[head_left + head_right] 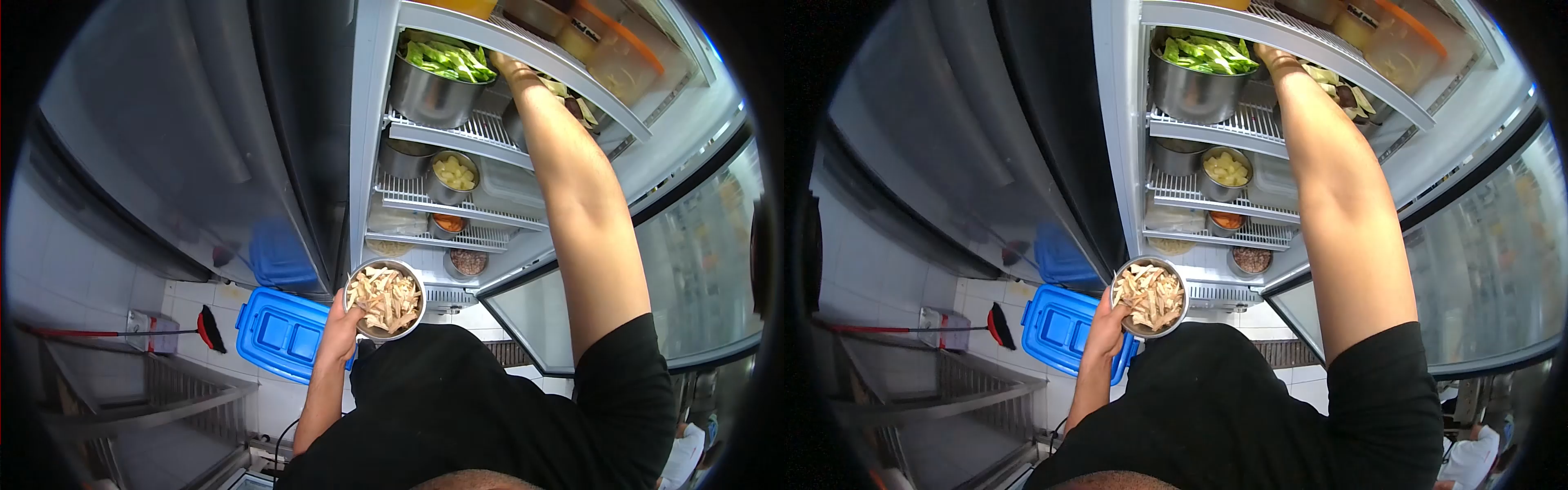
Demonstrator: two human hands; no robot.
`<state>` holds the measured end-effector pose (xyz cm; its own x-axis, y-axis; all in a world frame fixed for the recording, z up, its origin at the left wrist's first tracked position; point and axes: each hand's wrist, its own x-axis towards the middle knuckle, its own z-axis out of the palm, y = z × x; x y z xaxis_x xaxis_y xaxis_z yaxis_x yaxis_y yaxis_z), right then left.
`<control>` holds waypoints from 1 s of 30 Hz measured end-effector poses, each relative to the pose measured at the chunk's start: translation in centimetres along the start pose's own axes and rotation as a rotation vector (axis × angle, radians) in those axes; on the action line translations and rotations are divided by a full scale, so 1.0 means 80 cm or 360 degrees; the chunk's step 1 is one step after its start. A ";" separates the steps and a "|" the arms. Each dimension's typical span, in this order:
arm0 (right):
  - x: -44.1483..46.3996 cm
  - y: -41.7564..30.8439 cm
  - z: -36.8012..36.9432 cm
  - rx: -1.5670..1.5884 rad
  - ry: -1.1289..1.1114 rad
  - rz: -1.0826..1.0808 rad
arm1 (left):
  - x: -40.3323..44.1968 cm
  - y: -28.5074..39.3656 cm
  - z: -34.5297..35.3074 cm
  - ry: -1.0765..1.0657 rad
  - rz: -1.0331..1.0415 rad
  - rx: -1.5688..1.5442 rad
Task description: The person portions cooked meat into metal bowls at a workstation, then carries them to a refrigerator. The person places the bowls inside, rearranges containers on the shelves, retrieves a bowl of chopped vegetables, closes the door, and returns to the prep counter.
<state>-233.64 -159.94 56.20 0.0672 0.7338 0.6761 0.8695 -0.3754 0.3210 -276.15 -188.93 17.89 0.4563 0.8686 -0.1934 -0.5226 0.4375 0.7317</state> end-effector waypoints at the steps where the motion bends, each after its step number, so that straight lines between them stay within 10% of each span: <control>1: 0.000 -0.002 0.000 -0.0002 -0.0008 0.0002 | 0.001 0.000 0.000 -0.0002 -0.0007 0.0001; 30: -0.039 -0.012 -0.045 0.0274 0.0023 -0.0199 | 0.001 -0.018 0.014 0.0122 -0.0007 -0.0056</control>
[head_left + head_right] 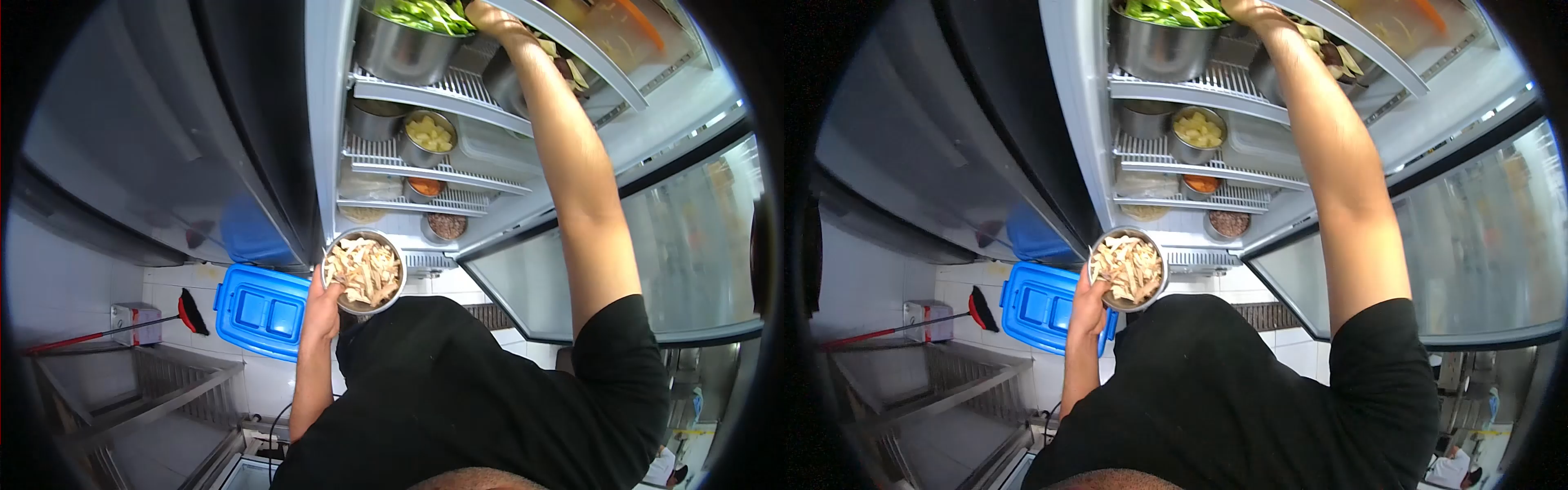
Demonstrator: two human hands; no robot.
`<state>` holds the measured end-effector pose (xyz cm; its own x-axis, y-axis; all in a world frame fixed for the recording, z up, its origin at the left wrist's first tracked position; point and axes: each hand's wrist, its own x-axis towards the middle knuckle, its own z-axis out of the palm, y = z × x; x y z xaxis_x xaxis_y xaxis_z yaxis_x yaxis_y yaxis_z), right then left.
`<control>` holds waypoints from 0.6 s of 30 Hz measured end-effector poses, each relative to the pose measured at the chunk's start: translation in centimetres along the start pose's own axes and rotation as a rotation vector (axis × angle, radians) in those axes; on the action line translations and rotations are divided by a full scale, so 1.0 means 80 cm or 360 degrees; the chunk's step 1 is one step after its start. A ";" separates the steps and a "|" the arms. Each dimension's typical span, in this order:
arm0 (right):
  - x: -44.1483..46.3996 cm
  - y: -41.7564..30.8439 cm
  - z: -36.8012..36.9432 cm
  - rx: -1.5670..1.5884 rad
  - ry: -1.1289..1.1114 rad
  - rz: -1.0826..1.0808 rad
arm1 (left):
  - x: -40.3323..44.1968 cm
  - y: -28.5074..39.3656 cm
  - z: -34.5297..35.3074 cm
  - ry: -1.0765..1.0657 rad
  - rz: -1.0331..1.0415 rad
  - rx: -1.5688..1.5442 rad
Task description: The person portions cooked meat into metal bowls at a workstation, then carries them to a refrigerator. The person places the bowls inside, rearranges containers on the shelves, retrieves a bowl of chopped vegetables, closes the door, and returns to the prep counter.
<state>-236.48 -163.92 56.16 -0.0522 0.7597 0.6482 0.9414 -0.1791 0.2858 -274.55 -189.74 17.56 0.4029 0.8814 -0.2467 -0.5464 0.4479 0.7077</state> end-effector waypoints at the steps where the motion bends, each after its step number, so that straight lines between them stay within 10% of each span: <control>1: -0.013 -0.005 -0.012 0.0069 0.0003 -0.0021 | 0.000 0.002 0.002 -0.0018 0.0001 -0.0002; 14: -0.236 -0.085 -0.091 0.0479 0.0585 -0.0454 | 0.050 -0.012 0.033 -0.0147 -0.0160 -0.0090; 18: -0.381 -0.091 -0.074 0.1062 0.0408 0.0137 | 0.078 -0.021 0.034 -0.0117 -0.0065 -0.0097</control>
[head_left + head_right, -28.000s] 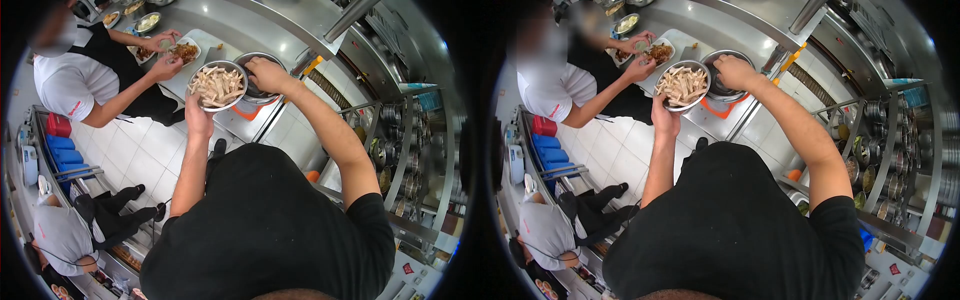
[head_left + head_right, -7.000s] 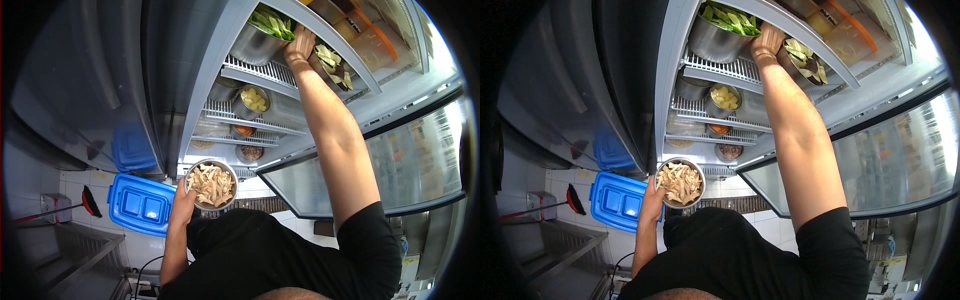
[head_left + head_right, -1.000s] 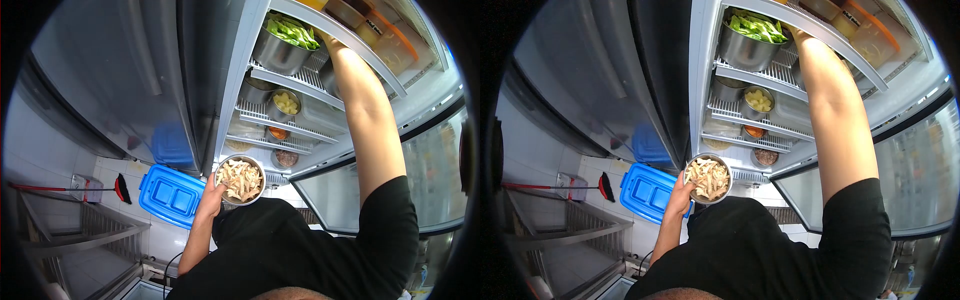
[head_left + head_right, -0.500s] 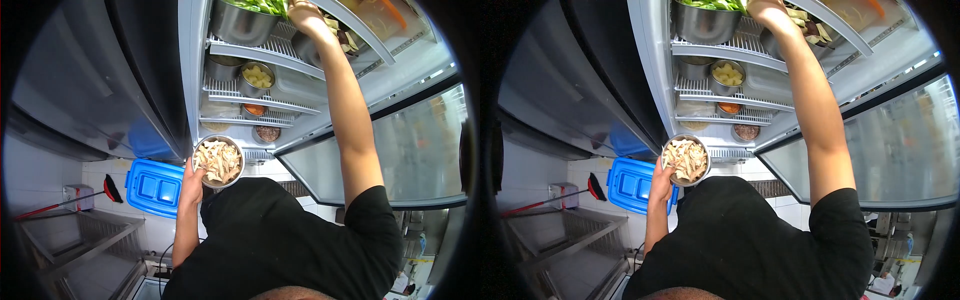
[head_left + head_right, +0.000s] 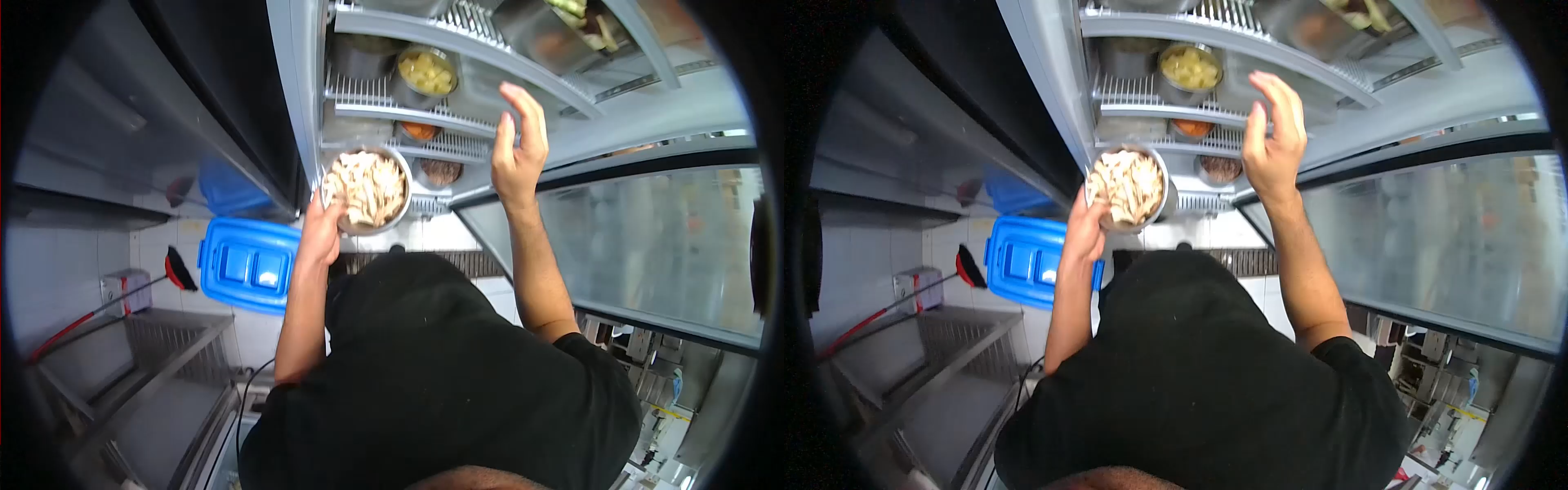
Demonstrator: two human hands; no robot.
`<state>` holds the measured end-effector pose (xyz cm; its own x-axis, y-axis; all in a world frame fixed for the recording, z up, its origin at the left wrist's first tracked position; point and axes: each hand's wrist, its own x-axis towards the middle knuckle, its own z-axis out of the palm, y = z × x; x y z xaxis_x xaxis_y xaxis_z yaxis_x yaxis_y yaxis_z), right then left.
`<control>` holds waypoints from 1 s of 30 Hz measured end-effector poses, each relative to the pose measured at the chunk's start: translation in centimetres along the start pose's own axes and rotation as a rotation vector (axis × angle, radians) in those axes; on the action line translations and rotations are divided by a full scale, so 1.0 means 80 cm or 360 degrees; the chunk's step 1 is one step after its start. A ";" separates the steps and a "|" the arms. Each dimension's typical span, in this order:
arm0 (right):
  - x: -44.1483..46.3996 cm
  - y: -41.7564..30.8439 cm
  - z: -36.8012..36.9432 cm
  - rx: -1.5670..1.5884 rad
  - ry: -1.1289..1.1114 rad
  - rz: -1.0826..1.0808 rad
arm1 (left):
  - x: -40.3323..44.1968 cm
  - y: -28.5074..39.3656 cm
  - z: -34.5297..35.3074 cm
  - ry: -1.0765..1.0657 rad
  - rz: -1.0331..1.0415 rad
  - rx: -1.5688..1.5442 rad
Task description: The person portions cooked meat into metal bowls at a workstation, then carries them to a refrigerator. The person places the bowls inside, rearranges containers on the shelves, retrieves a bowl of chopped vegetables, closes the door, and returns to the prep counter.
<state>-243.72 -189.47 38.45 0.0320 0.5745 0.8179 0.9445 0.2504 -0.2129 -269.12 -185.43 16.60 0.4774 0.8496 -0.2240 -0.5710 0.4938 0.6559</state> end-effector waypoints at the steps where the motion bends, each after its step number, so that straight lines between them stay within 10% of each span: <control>1: -0.045 0.015 -0.001 -0.0034 -0.0058 0.0217 | -0.006 0.008 0.004 0.0081 0.0045 0.0033; 5: -0.198 0.086 -0.009 0.0173 -0.0373 0.1073 | -0.025 0.037 -0.024 0.0186 0.0145 0.0180; 22: -0.618 0.240 0.128 0.0384 -0.2516 0.1177 | -0.213 -0.069 -0.043 0.1479 0.0434 0.0293; 23: -0.638 0.238 0.140 0.0363 -0.2626 0.1130 | -0.225 -0.085 -0.048 0.1491 0.0300 0.0898; 25: -0.676 0.236 0.167 0.0300 -0.2816 0.1030 | -0.240 -0.121 -0.046 0.1666 0.0321 0.0180; 30: -0.793 0.220 0.260 0.0276 -0.2896 0.1135 | -0.294 -0.221 -0.093 0.1841 0.0232 0.0164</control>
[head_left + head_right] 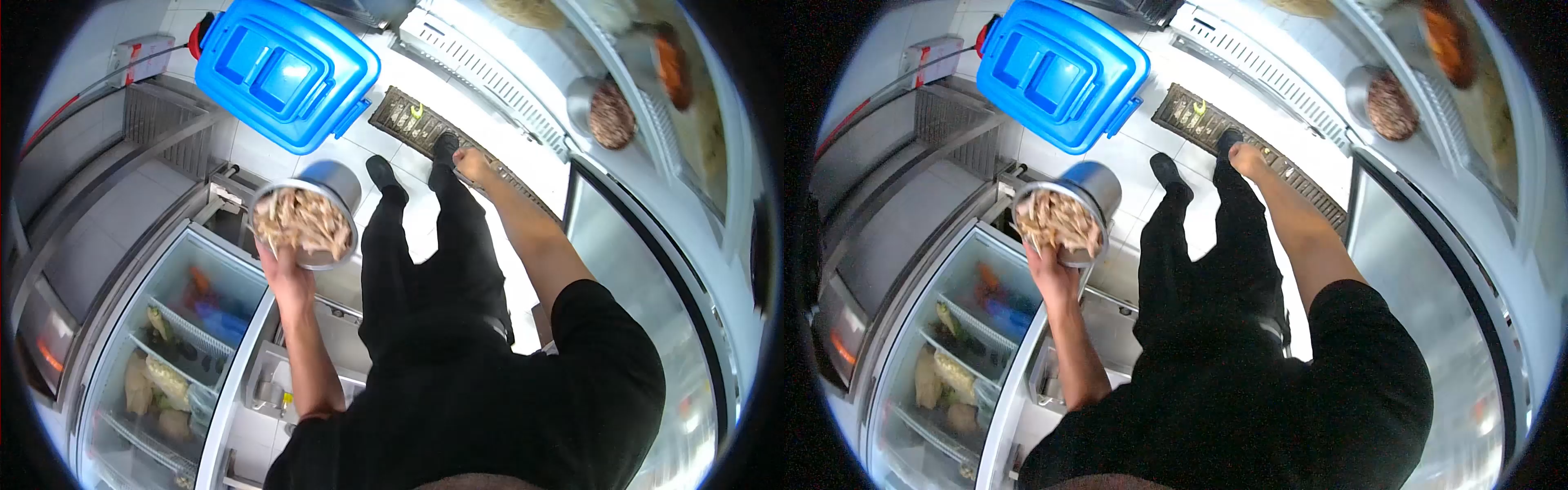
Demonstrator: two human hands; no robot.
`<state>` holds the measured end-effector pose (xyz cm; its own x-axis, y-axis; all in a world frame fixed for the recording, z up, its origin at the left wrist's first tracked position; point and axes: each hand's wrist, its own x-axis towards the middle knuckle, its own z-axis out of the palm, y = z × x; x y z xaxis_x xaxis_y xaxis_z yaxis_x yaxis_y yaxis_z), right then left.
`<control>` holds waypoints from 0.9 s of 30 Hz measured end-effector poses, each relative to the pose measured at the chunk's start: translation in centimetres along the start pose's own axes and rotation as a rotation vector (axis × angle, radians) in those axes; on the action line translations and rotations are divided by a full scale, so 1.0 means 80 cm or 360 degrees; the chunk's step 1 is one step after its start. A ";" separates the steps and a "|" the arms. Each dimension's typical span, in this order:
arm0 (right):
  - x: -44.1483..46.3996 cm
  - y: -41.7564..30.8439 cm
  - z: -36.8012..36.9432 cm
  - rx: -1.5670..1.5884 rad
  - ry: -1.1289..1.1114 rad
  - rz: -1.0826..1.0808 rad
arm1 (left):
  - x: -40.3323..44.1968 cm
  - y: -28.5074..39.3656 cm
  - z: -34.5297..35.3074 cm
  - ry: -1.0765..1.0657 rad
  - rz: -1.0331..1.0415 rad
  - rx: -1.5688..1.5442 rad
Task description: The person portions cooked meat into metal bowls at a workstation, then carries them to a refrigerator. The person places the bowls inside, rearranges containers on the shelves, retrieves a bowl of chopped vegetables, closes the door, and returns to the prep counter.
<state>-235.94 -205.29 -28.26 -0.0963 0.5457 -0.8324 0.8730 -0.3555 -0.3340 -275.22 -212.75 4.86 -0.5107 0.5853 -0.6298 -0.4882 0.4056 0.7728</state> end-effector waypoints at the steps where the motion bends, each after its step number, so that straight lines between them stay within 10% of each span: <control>1: 0.036 0.005 0.020 -0.0037 0.0030 -0.0046 | 0.007 -0.025 -0.014 0.0040 -0.0033 -0.0016; 11: 0.346 0.057 0.208 -0.0509 0.0000 -0.0181 | 0.032 -0.208 -0.159 0.0115 -0.0250 -0.0012; 27: 0.421 0.000 0.266 -0.0345 0.0041 0.0337 | 0.105 -0.285 -0.171 0.0150 -0.0206 0.0050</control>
<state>-249.34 -203.10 -65.72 0.1084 0.4967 -0.8611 0.9542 -0.2948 -0.0499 -278.09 -226.67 -19.14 -0.5099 0.4585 -0.7279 -0.5325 0.4963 0.6857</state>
